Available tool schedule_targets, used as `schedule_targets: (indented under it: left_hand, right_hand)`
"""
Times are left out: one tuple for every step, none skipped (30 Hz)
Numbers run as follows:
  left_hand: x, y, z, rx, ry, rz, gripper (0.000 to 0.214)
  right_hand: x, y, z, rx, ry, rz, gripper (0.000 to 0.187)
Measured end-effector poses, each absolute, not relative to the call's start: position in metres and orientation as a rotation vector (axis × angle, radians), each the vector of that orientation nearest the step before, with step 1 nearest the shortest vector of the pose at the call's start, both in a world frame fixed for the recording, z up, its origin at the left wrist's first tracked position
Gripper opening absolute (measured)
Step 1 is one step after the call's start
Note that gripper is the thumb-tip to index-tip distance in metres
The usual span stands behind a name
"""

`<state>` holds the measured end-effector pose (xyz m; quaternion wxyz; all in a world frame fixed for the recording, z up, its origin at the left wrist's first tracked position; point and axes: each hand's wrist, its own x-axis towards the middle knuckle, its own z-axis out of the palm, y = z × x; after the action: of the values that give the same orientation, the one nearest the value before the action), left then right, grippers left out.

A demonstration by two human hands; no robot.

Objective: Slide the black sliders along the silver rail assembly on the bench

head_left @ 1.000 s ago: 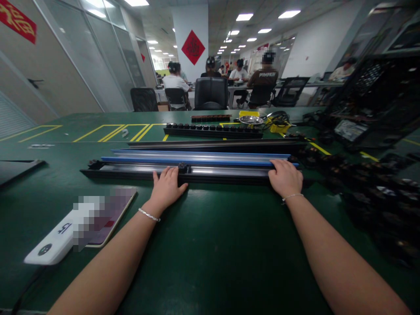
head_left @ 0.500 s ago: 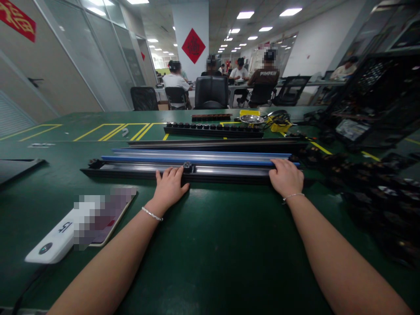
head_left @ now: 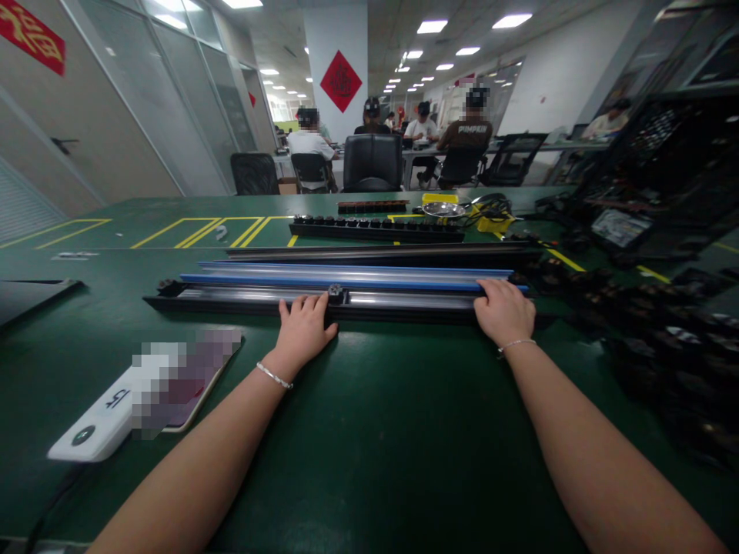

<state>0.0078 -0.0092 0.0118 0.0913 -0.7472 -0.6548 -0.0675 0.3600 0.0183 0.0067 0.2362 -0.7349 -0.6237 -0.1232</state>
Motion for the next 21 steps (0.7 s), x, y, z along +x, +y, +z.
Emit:
schedule_targets:
  left_hand:
    - [0.0086, -0.0092, 0.0121, -2.221, -1.95, -0.193, 0.065]
    - [0.0093, -0.0092, 0.0123, -2.221, -1.955, -0.186, 0.066]
    - [0.0098, -0.0091, 0.0124, -2.222, -1.959, -0.181, 0.066]
    - [0.0101, -0.009, 0.0125, -2.222, -1.96, -0.178, 0.066]
    - [0.0102, -0.0089, 0.0124, -2.223, -1.958, -0.179, 0.067]
    - [0.0101, -0.0088, 0.0123, -2.223, -1.954, -0.183, 0.066]
    - [0.0099, -0.0087, 0.0121, -2.223, -1.947, -0.191, 0.066]
    - [0.0096, -0.0085, 0.0118, -2.224, -1.939, -0.199, 0.066]
    - [0.0093, -0.0083, 0.0115, -2.224, -1.932, -0.205, 0.066]
    - [0.009, -0.0081, 0.0111, -2.224, -1.926, -0.209, 0.066]
    - [0.0088, -0.0077, 0.0106, -2.225, -1.918, -0.213, 0.065]
    - [0.0087, -0.0073, 0.0101, -2.231, -1.906, -0.218, 0.066]
    - [0.0088, -0.0069, 0.0096, -2.242, -1.89, -0.224, 0.066]
    - [0.0091, -0.0064, 0.009, -2.257, -1.872, -0.232, 0.066]
    - [0.0094, -0.0059, 0.0085, -2.276, -1.853, -0.241, 0.066]
    - [0.0098, -0.0054, 0.008, -2.291, -1.837, -0.252, 0.065]
    - [0.0101, -0.005, 0.0075, -2.3, -1.828, -0.262, 0.065]
    - [0.0103, -0.0047, 0.0071, -2.304, -1.823, -0.27, 0.065]
    - [0.0104, -0.0045, 0.0069, -2.304, -1.821, -0.277, 0.065]
    - [0.0103, -0.0044, 0.0068, -2.303, -1.818, -0.282, 0.065]
    - [0.0101, -0.0043, 0.0068, -2.304, -1.813, -0.285, 0.065]
  right_hand:
    - [0.3598, 0.0182, 0.0065, -2.015, -1.709, -0.34, 0.043]
    - [0.3597, 0.0182, 0.0063, -2.012, -1.707, -0.341, 0.043]
    - [0.3596, 0.0182, 0.0061, -2.007, -1.705, -0.343, 0.043]
    - [0.3596, 0.0182, 0.0059, -2.002, -1.704, -0.345, 0.043]
    - [0.3596, 0.0182, 0.0059, -1.999, -1.703, -0.346, 0.043]
    - [0.3596, 0.0182, 0.0058, -2.001, -1.702, -0.347, 0.043]
    - [0.3596, 0.0182, 0.0058, -2.005, -1.704, -0.346, 0.043]
    - [0.3596, 0.0182, 0.0059, -2.013, -1.706, -0.344, 0.043]
    - [0.3596, 0.0182, 0.006, -2.019, -1.709, -0.342, 0.044]
    - [0.3595, 0.0182, 0.0061, -2.023, -1.711, -0.341, 0.044]
    - [0.3595, 0.0182, 0.0063, -2.025, -1.712, -0.34, 0.044]
    - [0.3594, 0.0182, 0.0064, -2.023, -1.712, -0.34, 0.044]
    - [0.3594, 0.0182, 0.0066, -2.02, -1.71, -0.341, 0.044]
    - [0.3593, 0.0182, 0.0067, -2.017, -1.709, -0.342, 0.044]
    - [0.3592, 0.0181, 0.0069, -2.016, -1.71, -0.342, 0.043]
    - [0.3592, 0.0181, 0.007, -2.018, -1.71, -0.342, 0.043]
    - [0.3591, 0.018, 0.0071, -2.022, -1.712, -0.341, 0.044]
    - [0.359, 0.018, 0.0073, -2.027, -1.713, -0.341, 0.044]
    - [0.359, 0.018, 0.0073, -2.033, -1.714, -0.341, 0.044]
    - [0.359, 0.0181, 0.0074, -2.037, -1.715, -0.342, 0.044]
    - [0.3591, 0.0182, 0.0074, -2.04, -1.716, -0.343, 0.044]
